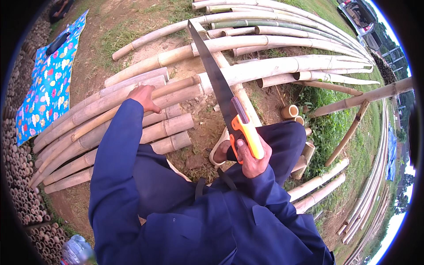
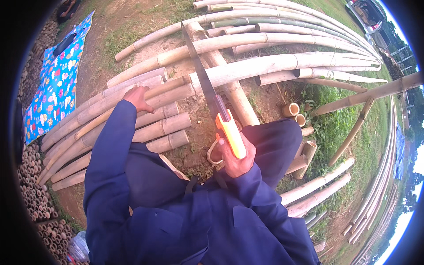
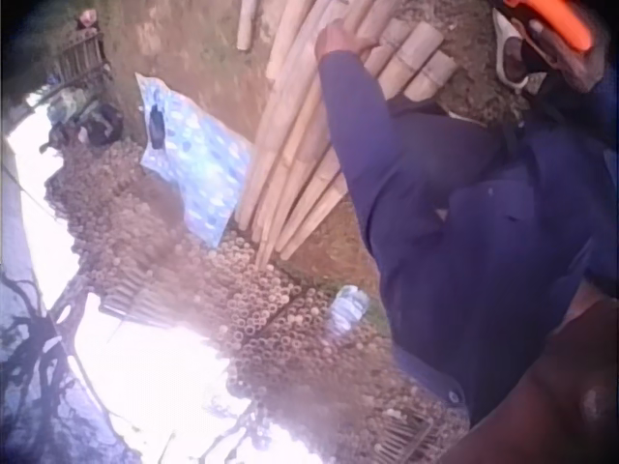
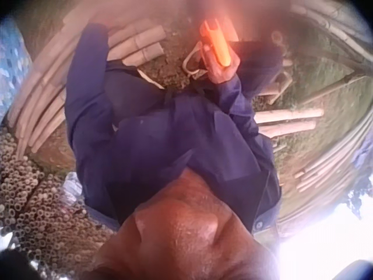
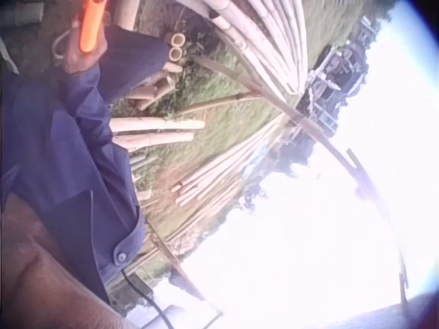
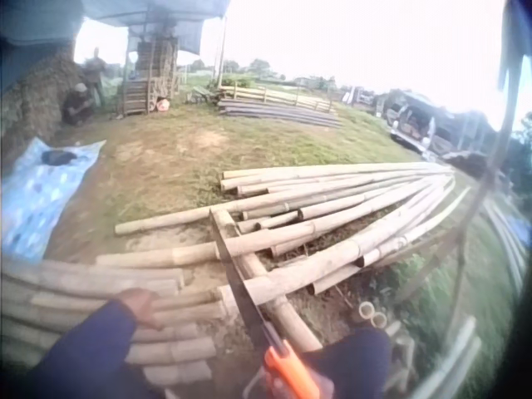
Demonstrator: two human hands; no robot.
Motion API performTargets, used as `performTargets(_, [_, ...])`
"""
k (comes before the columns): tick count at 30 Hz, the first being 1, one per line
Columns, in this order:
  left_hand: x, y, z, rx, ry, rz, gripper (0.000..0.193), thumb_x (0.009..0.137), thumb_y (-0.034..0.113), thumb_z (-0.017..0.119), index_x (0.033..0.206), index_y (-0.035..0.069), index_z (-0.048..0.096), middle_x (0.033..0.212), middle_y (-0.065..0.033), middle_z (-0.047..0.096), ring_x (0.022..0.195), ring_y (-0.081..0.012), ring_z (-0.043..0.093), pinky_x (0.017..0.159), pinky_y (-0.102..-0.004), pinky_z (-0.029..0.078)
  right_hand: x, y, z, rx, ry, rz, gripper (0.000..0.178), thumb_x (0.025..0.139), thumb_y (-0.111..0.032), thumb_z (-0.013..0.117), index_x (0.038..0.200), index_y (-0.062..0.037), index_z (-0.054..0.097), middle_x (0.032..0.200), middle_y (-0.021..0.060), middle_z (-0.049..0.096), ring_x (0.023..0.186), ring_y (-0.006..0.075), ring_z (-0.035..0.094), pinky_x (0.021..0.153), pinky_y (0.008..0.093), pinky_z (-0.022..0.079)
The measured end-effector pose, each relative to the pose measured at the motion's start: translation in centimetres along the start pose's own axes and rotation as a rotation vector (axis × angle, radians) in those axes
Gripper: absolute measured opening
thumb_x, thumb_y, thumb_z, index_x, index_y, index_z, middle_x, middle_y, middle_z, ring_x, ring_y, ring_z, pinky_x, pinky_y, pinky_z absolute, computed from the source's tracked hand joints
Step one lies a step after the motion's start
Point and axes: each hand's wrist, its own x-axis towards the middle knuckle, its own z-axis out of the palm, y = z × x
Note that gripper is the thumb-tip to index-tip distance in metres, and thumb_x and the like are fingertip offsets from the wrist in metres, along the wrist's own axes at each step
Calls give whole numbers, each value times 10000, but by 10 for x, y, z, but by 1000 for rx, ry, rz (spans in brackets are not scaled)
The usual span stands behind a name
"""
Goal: The person selects bamboo poles from a pile, positions them, and uses a hand saw to cut them into shorter sections. The cut pieces are placed on the ground nearby.
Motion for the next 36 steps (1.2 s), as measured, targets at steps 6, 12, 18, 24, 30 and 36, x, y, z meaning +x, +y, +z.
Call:
performTargets(6, [-3,-2,0,-12,-19,-15,917,523,398,943,1283,-47,690,1109,-298,740,1079,-414,722,984,-459,565,2,20,12,-73,-60,1,268,951,-22,718,1211,41,699,968,75,753,860,127,695,805,272,539])
performTargets(12, [0,2,-4,5,-37,-19,856,538,377,926,1255,-36,710,1085,-285,751,1042,-400,738,968,-455,580,7,13,23,-251,-115,-108,186,942,-56,752,1107,16,705,782,66,687,671,113,634,644,282,509])
performTargets(18, [-2,-4,3,-3,16,5,812,546,368,916,1219,-43,723,1038,-284,755,1000,-404,747,933,-453,593,-45,9,-3,-301,-166,-69,306,940,-65,754,1228,16,692,820,83,711,732,166,712,719,323,550])
performTargets(24, [10,-1,7,-34,-13,-1,766,546,382,917,1148,-52,729,1006,-284,754,982,-412,746,917,-461,593,17,5,31,-221,-194,-31,114,985,-70,710,926,14,660,684,39,617,628,103,563,590,311,466])
performTargets(30, [8,-16,17,-23,-2,15,753,546,392,918,1121,-57,729,978,-287,750,958,-420,746,903,-480,594,-40,6,1,-245,-212,112,184,983,-35,694,1152,38,696,886,87,738,788,146,709,754,292,557])
performTargets(36, [13,-5,15,-39,-22,25,814,533,376,911,1200,-52,725,979,-269,760,969,-405,751,919,-469,597,18,24,41,-231,-148,-82,142,963,-64,736,905,25,641,630,57,573,569,109,506,551,323,445])
